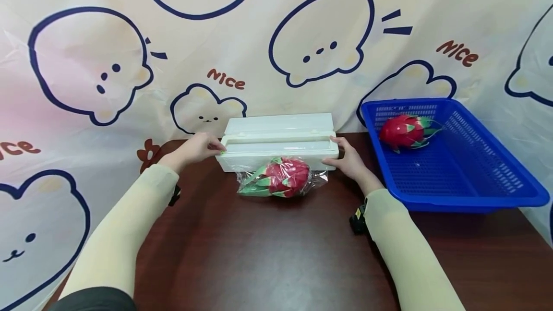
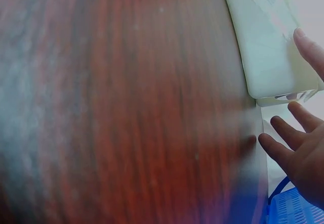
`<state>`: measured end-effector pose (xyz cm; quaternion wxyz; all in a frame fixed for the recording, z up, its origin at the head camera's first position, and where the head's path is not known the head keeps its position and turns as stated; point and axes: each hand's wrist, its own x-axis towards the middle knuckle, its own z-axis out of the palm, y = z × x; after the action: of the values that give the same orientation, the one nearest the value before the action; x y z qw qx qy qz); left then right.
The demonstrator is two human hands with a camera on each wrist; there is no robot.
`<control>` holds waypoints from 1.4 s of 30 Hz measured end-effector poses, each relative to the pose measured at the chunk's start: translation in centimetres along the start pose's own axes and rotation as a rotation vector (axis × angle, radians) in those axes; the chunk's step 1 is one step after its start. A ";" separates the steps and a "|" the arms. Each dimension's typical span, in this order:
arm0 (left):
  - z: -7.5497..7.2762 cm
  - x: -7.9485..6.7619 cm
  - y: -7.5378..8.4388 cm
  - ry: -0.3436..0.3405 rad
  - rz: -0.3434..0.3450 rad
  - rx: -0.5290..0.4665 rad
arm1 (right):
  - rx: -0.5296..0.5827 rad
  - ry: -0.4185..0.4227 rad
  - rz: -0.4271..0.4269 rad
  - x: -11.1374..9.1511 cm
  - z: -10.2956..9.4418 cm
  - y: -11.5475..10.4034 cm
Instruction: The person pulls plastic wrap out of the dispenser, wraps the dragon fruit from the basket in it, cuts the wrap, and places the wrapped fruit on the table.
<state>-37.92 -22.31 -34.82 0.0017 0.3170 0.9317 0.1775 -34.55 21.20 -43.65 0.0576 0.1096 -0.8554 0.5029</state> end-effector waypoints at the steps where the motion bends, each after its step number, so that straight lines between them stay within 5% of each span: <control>1: 0.0 -0.2 -0.1 0.006 -0.004 -0.005 | -0.003 -0.003 0.003 0.0 0.0 0.0; 16: 0.0 -1.6 -0.3 0.021 -0.168 -0.094 | -0.055 -0.015 0.017 0.2 0.8 -0.6; 23: 0.7 -1.8 -0.5 0.054 -0.192 -0.139 | -0.182 -0.018 0.069 0.2 0.5 -1.8; 30: 1.5 -1.6 0.2 0.090 -0.201 -0.107 | -0.190 -0.021 0.106 0.0 -0.1 -1.9; 42: 3.1 -0.1 1.2 0.103 -0.171 -0.140 | -0.203 0.004 0.011 -0.2 -0.2 -2.6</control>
<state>-36.78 -20.46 -37.34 -0.0088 0.2261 0.9395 0.2574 -33.73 20.23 -41.41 0.0673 0.0973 -0.9025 0.4141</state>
